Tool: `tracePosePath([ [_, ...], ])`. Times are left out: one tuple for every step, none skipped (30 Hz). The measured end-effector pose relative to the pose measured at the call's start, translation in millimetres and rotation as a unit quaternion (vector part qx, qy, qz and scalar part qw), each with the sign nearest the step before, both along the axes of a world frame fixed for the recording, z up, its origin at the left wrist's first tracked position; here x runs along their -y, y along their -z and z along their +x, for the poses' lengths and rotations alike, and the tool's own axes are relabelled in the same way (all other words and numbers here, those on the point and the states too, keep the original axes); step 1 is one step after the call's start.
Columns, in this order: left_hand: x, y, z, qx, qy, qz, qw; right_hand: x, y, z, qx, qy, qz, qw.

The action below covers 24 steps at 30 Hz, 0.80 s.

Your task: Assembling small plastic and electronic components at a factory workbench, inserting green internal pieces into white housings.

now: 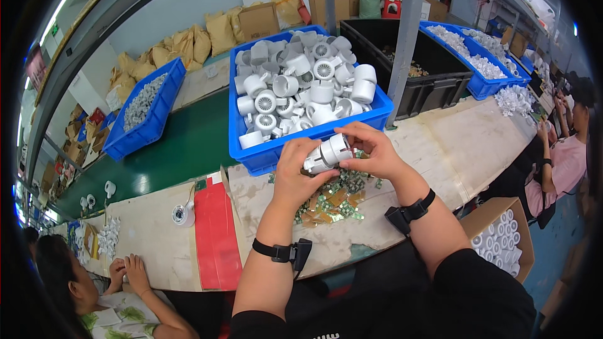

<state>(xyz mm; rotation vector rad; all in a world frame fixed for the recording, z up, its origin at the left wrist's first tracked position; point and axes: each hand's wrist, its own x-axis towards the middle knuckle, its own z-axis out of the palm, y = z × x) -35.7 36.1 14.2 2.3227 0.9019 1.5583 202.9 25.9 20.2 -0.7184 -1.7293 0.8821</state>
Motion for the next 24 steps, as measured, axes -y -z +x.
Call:
tracePosePath([
  [0.3, 0.2, 0.0, -0.005, 0.014, -0.018, 1.0, -0.1, 0.9, -2.5, -0.005, -0.001, -0.006, 1.0],
  [0.7, 0.4, 0.0, -0.01, 0.028, -0.036, 0.999, 0.3, 2.6, -5.3, -0.01, -0.001, -0.012, 1.0],
  [1.0, -2.1, -1.6, -0.027, 0.026, -0.018, 0.999, 0.3, 4.1, -8.0, -0.009, 0.0, -0.016, 1.0],
  [0.9, -2.1, -0.1, -0.026, 0.027, -0.022, 0.999, 0.2, 5.9, -11.1, 0.021, 0.002, -0.009, 1.0],
  [0.5, -1.4, 1.8, -0.018, 0.025, -0.024, 0.999, 0.5, 7.7, -13.6, 0.05, 0.005, -0.002, 0.999],
  [2.1, -0.6, 2.4, -0.01, 0.022, -0.028, 0.999, 1.3, 8.6, -16.4, 0.051, 0.005, -0.008, 0.999],
  [2.8, -0.7, 2.3, -0.012, 0.027, -0.036, 0.999, 0.5, 8.1, -18.1, 0.046, -0.01, 0.021, 0.999],
  [2.7, -0.9, 3.6, -0.011, 0.028, -0.042, 0.999, -0.7, 8.9, -18.5, 0.041, -0.025, 0.049, 0.998],
  [2.4, -2.5, 5.2, 0.001, 0.038, -0.051, 0.998, -3.8, 12.4, -17.8, -0.016, -0.064, -0.003, 0.998],
  [2.5, -2.5, 6.2, 0.013, 0.049, -0.058, 0.997, -5.5, 14.2, -15.9, -0.015, -0.066, -0.007, 0.998],
  [2.0, 1.1, 5.8, 0.002, 0.059, -0.066, 0.996, -6.5, 15.6, -13.3, -0.014, -0.067, -0.021, 0.997],
  [2.1, 5.2, 7.0, 0.004, 0.058, -0.069, 0.996, -6.9, 15.8, -12.2, -0.013, -0.068, -0.035, 0.997],
  [2.8, 9.1, 9.8, 0.008, 0.069, -0.091, 0.993, -5.5, 16.0, -11.6, -0.013, -0.065, -0.04, 0.997],
  [3.8, 12.9, 12.5, 0.011, 0.08, -0.113, 0.99, -4.4, 15.0, -11.3, -0.012, -0.068, -0.042, 0.997],
  [6.2, 15.6, 15.4, 0.011, 0.079, -0.115, 0.99, -2.9, 14.9, -11.2, -0.001, -0.067, -0.024, 0.997],
  [9.5, 18.5, 18.3, 0.024, 0.102, -0.108, 0.989, -2.1, 15.7, -11.9, 0.009, -0.067, -0.006, 0.998],
  [11.8, 21.0, 19.3, 0.037, 0.124, -0.102, 0.986, -3.9, 18.9, -13.3, 0.008, -0.068, -0.007, 0.998],
  [15.9, 16.8, 22.1, 0.038, 0.126, -0.105, 0.986, -5.7, 22.5, -12.1, -0.034, -0.078, -0.011, 0.996],
  [20.7, 12.8, 24.2, 0.024, 0.127, -0.108, 0.986, -7.2, 25.0, -9.8, -0.077, -0.088, -0.016, 0.993],
  [24.9, 8.2, 26.5, 0.01, 0.129, -0.112, 0.985, -8.8, 25.3, -3.6, -0.077, -0.084, -0.019, 0.993],
  [24.2, 4.3, 25.2, 0.025, 0.128, -0.099, 0.987, -9.2, 16.7, -0.5, -0.069, -0.09, -0.085, 0.99],
  [24.9, 1.4, 22.6, 0.026, 0.129, -0.102, 0.986, -8.0, 12.8, 2.0, -0.061, -0.095, -0.15, 0.982],
  [25.8, -0.9, 20.1, 0.014, 0.069, -0.066, 0.995, -6.8, 16.8, 3.0, -0.066, -0.081, -0.185, 0.977],
  [24.3, -2.3, 18.4, 0.001, 0.006, -0.028, 1.0, -5.1, 18.5, -1.8, -0.066, -0.081, -0.186, 0.977],
])
